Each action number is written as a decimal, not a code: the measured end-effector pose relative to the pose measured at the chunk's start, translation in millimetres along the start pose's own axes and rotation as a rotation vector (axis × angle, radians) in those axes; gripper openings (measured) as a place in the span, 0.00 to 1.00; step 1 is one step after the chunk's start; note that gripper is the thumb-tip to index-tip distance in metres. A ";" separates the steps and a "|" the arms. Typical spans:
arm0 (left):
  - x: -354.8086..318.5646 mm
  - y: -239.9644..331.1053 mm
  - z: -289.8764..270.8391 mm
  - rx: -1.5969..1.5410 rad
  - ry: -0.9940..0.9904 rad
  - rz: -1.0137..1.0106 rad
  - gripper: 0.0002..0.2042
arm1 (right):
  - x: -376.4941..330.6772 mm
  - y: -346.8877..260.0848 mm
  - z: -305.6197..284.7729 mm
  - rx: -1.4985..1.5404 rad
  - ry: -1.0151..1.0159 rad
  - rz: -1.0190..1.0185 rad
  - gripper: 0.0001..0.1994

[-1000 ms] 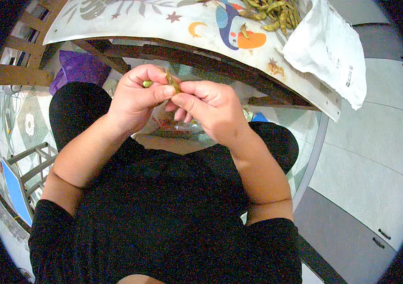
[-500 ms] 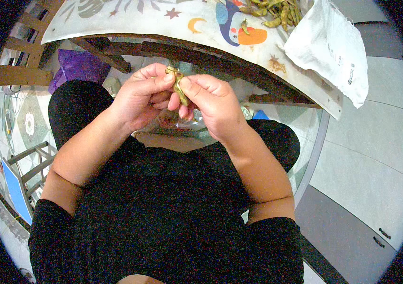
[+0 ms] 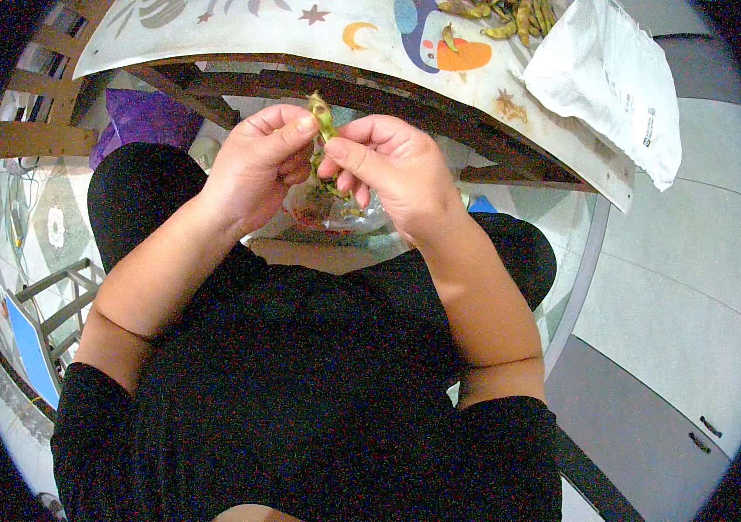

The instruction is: The person sits on the floor and shells edamame beans by hand. They pick up pods from a pile on the table, squeeze the beans out of the pods, and place the shelled beans into a metal bowl while discarding the empty pods into a plastic bag.

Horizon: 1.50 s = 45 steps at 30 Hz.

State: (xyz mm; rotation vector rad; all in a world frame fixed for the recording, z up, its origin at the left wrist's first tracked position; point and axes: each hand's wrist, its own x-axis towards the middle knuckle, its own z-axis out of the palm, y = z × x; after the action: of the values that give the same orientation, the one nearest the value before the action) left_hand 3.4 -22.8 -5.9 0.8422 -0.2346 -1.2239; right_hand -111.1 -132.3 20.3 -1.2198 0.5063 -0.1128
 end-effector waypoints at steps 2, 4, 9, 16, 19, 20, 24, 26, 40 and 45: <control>-1.8 -2.5 4.3 0.065 0.056 0.005 0.05 | 0.2 2.6 -1.7 0.033 0.006 0.010 0.05; -2.3 -5.1 6.9 0.126 0.108 0.011 0.05 | 0.6 4.3 -2.8 0.076 0.011 0.024 0.04; -1.3 -8.1 -0.7 -0.102 -0.006 -0.050 0.05 | 2.6 6.0 -0.4 0.160 0.065 0.041 0.05; 1.9 -14.4 -0.1 -0.277 0.086 -0.140 0.06 | 9.3 21.7 5.1 -0.083 0.213 -0.046 0.05; 2.0 -17.3 -2.2 -0.110 0.165 -0.146 0.05 | 11.8 28.4 9.0 -0.365 0.275 -0.150 0.05; 2.0 -16.9 -3.6 -0.104 0.154 -0.191 0.05 | 13.0 31.5 8.5 -0.541 0.289 -0.229 0.05; 11.0 -24.1 -17.8 -0.032 0.135 -0.287 0.04 | 13.6 38.3 6.1 -0.877 0.275 -0.250 0.07; 14.4 -32.7 -23.6 0.025 0.163 -0.300 0.05 | 14.0 42.7 2.9 -0.884 0.255 -0.177 0.08; 11.1 -48.2 -15.9 0.195 0.129 -0.396 0.06 | 5.5 42.8 -20.9 -0.298 0.219 0.187 0.10; 8.0 -52.3 -14.8 0.101 0.155 -0.457 0.07 | 9.4 66.9 -29.3 -0.660 0.273 0.002 0.11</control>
State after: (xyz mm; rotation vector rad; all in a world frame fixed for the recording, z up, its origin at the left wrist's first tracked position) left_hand -23.3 -28.2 -53.6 1.1121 0.0270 -1.5708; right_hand -127.6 -137.4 -51.3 -1.8614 0.8206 -0.1149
